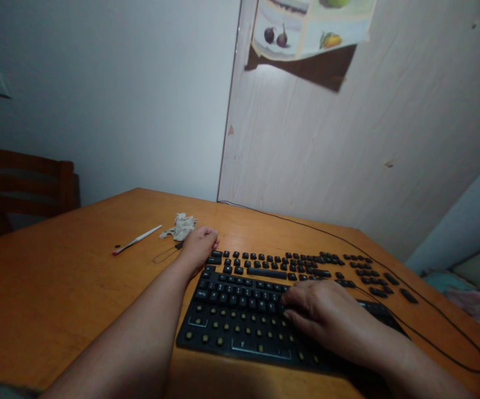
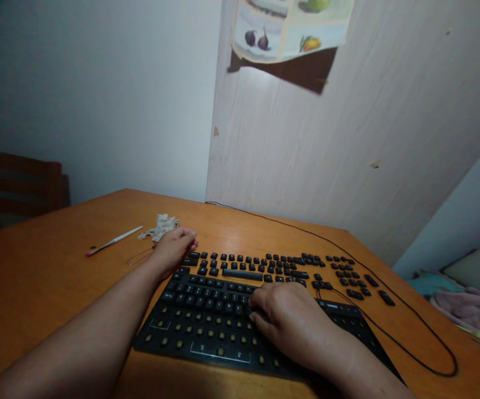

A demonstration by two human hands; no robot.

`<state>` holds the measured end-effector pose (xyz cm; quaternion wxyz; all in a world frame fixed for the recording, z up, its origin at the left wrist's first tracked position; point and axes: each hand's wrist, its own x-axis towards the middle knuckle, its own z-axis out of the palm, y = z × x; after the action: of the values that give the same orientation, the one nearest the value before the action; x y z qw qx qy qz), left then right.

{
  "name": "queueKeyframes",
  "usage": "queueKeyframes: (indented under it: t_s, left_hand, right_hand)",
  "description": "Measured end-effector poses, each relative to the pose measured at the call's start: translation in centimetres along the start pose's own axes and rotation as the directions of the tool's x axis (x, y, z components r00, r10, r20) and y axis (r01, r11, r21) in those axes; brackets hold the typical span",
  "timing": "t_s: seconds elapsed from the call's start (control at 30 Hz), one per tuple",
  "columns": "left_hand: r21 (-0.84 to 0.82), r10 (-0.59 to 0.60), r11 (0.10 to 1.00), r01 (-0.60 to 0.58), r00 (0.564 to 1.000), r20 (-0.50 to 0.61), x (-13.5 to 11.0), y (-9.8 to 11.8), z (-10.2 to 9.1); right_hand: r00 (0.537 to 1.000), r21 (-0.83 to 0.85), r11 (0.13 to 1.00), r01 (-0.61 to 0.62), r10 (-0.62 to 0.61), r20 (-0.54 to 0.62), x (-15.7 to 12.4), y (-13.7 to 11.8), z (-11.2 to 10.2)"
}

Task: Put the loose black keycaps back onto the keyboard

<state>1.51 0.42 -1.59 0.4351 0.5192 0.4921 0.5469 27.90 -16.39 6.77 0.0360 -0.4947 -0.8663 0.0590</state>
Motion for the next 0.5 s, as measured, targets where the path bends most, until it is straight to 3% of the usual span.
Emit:
queueKeyframes:
  t_s: [0.5]
  left_hand:
    - [-0.002, -0.013, 1.000, 0.013, 1.000, -0.002, -0.42, 0.61, 0.08]
  right_hand:
    - [1.000, -0.066, 0.998, -0.002, 0.002, -0.013, 0.08, -0.54, 0.24]
